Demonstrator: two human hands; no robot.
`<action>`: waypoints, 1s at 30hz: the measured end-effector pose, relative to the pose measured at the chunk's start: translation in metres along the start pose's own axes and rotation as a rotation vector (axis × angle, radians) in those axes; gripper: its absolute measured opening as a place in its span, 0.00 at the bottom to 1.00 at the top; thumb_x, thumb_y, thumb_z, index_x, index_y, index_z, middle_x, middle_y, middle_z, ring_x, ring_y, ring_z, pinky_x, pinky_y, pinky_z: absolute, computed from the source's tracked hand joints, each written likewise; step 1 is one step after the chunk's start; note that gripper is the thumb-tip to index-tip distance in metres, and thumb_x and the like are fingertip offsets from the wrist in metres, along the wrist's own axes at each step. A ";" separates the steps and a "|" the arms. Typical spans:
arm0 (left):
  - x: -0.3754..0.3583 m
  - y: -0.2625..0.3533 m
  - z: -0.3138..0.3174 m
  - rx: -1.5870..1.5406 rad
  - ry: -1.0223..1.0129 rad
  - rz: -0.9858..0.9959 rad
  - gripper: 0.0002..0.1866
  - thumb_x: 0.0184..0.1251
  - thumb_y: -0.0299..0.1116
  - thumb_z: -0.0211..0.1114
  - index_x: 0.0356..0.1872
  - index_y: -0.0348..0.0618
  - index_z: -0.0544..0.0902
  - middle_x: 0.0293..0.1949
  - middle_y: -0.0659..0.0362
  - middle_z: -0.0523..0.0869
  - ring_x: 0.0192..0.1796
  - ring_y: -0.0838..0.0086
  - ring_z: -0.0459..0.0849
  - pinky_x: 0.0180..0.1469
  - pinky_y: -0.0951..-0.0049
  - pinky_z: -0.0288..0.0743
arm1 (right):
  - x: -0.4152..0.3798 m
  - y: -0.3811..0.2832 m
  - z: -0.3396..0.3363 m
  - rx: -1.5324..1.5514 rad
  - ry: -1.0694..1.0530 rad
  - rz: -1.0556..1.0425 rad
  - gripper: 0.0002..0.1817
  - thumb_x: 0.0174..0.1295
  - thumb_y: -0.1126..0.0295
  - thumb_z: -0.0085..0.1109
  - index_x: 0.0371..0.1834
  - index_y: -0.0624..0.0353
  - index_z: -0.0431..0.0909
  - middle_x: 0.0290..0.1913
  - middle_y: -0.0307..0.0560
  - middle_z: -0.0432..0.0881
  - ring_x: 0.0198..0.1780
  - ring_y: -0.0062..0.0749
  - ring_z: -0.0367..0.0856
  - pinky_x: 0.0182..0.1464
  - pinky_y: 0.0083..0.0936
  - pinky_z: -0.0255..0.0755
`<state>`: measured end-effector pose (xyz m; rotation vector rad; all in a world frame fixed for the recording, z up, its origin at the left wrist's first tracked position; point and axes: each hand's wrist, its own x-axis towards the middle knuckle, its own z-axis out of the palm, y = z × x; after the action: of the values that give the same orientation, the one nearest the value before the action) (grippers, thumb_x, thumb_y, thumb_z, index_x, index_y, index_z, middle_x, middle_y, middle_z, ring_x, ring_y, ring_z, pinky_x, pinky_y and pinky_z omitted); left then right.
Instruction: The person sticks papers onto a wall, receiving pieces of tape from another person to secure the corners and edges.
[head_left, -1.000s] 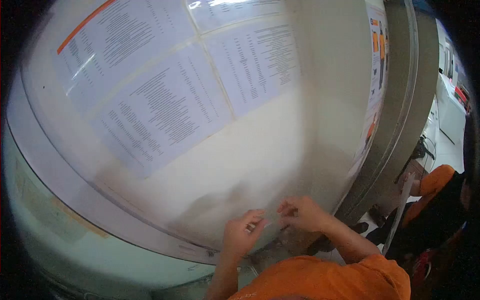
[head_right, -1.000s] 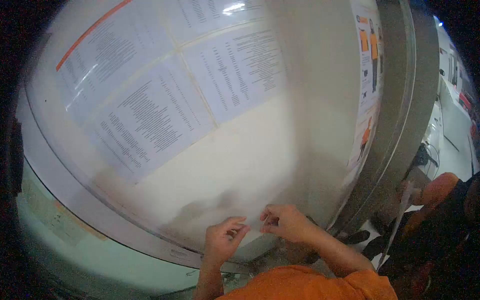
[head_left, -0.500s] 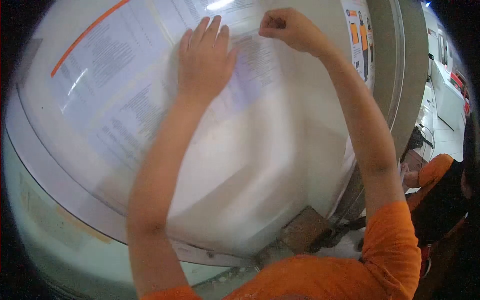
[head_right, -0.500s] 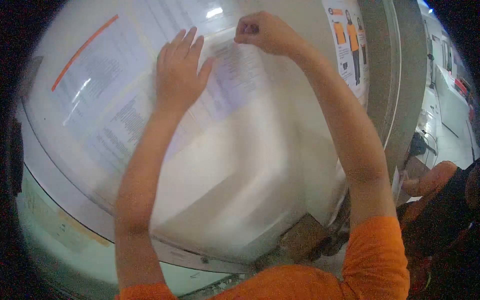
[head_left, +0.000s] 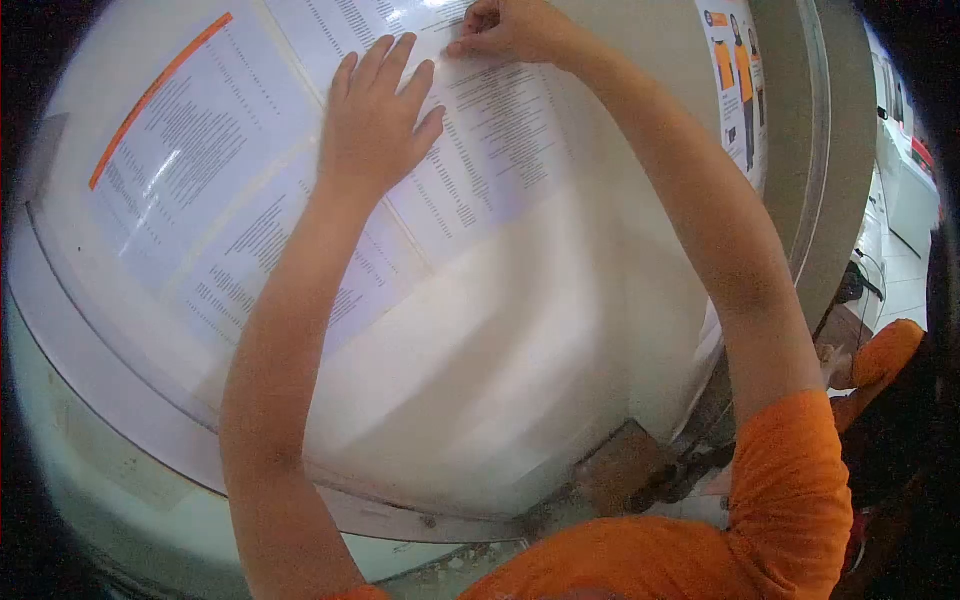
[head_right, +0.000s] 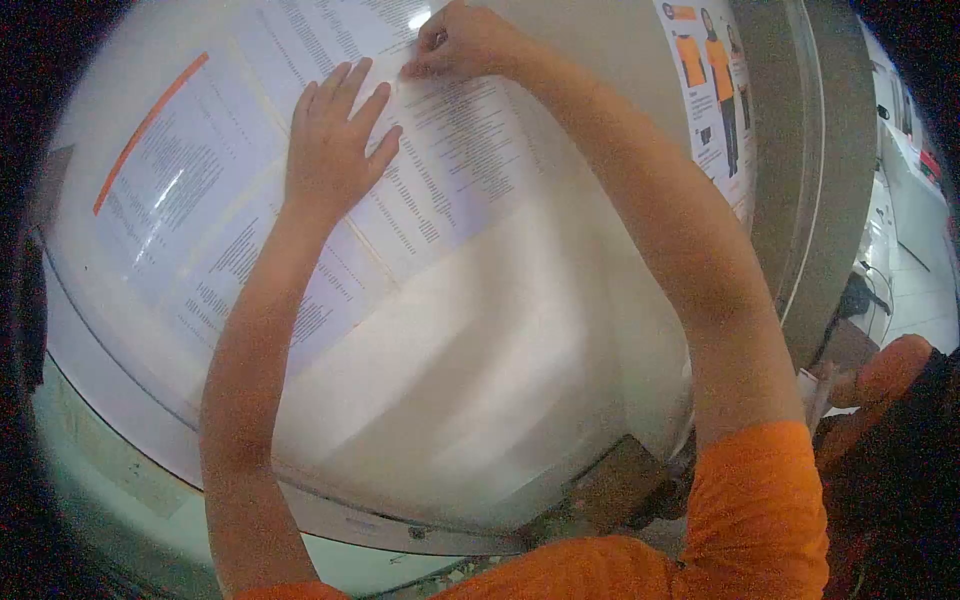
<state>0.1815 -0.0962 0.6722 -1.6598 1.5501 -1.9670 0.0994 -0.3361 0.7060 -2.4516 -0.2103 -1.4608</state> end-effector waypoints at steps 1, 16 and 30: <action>0.000 0.000 0.000 -0.007 0.005 0.001 0.25 0.69 0.45 0.69 0.64 0.48 0.83 0.75 0.52 0.74 0.77 0.55 0.69 0.77 0.43 0.61 | 0.002 0.003 0.000 0.021 -0.012 -0.030 0.24 0.54 0.47 0.79 0.29 0.60 0.89 0.29 0.51 0.89 0.29 0.36 0.84 0.36 0.37 0.77; 0.002 0.001 0.001 0.003 0.004 0.007 0.25 0.67 0.44 0.70 0.63 0.46 0.83 0.75 0.52 0.74 0.76 0.53 0.70 0.77 0.42 0.61 | 0.007 0.007 0.009 -0.105 0.060 -0.086 0.26 0.51 0.45 0.79 0.30 0.61 0.90 0.30 0.55 0.89 0.31 0.43 0.89 0.40 0.39 0.81; 0.004 0.002 0.001 -0.123 0.061 -0.005 0.38 0.67 0.43 0.69 0.79 0.64 0.67 0.72 0.50 0.76 0.74 0.51 0.71 0.76 0.42 0.60 | 0.005 -0.001 0.010 -0.167 0.101 -0.122 0.23 0.52 0.51 0.78 0.32 0.63 0.89 0.33 0.59 0.89 0.35 0.50 0.89 0.41 0.42 0.81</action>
<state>0.1795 -0.1002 0.6732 -1.6641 1.7226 -1.9797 0.1092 -0.3320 0.7059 -2.5251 -0.2297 -1.7129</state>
